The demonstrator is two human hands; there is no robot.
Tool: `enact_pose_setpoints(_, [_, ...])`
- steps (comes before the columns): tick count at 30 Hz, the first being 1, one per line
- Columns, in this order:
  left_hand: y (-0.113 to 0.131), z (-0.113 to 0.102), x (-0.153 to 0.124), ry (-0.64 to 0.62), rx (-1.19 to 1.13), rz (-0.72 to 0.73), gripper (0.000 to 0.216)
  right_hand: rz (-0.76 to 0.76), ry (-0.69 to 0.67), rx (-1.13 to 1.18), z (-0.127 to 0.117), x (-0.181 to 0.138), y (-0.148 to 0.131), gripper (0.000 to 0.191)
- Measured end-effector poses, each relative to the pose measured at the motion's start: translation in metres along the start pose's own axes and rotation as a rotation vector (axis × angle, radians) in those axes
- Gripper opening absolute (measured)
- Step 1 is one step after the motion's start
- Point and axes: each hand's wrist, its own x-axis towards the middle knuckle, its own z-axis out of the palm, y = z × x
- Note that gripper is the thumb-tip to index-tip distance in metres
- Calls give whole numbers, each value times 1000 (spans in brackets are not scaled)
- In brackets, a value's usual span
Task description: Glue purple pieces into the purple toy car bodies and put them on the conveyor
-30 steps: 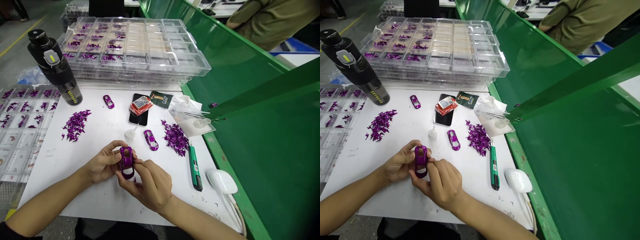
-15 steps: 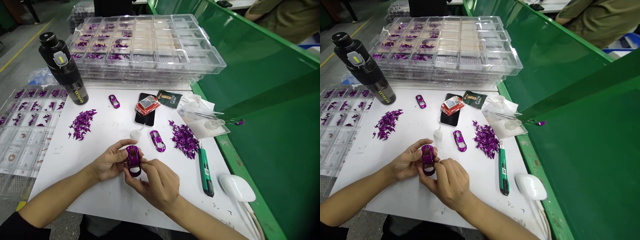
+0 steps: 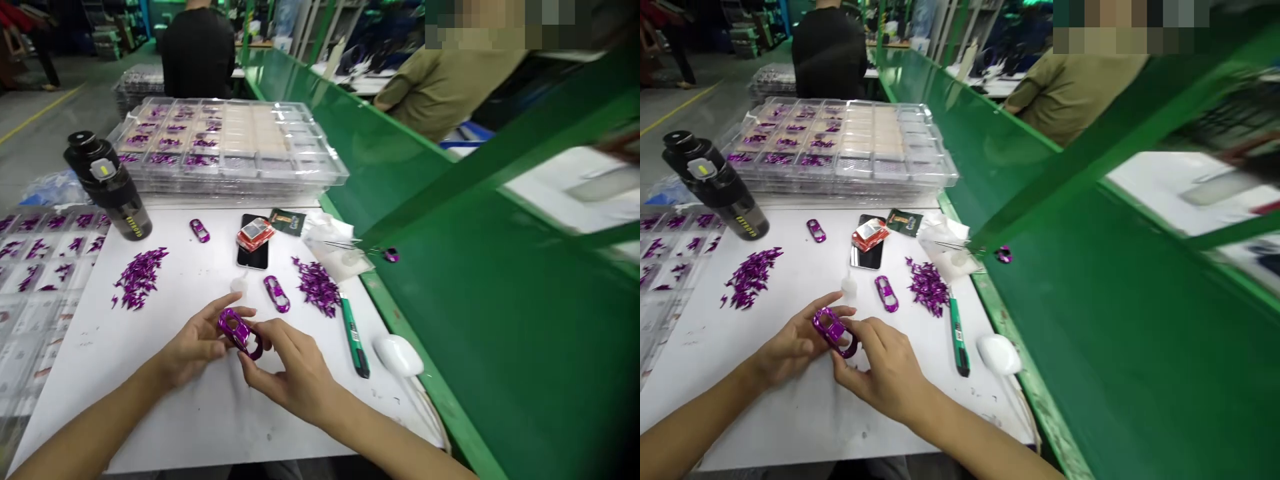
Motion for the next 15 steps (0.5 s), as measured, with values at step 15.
enact_pose_setpoints(15, [-5, 10, 8, 197, 121, -104, 33, 1099, 330, -732, -220, -68, 211, 34])
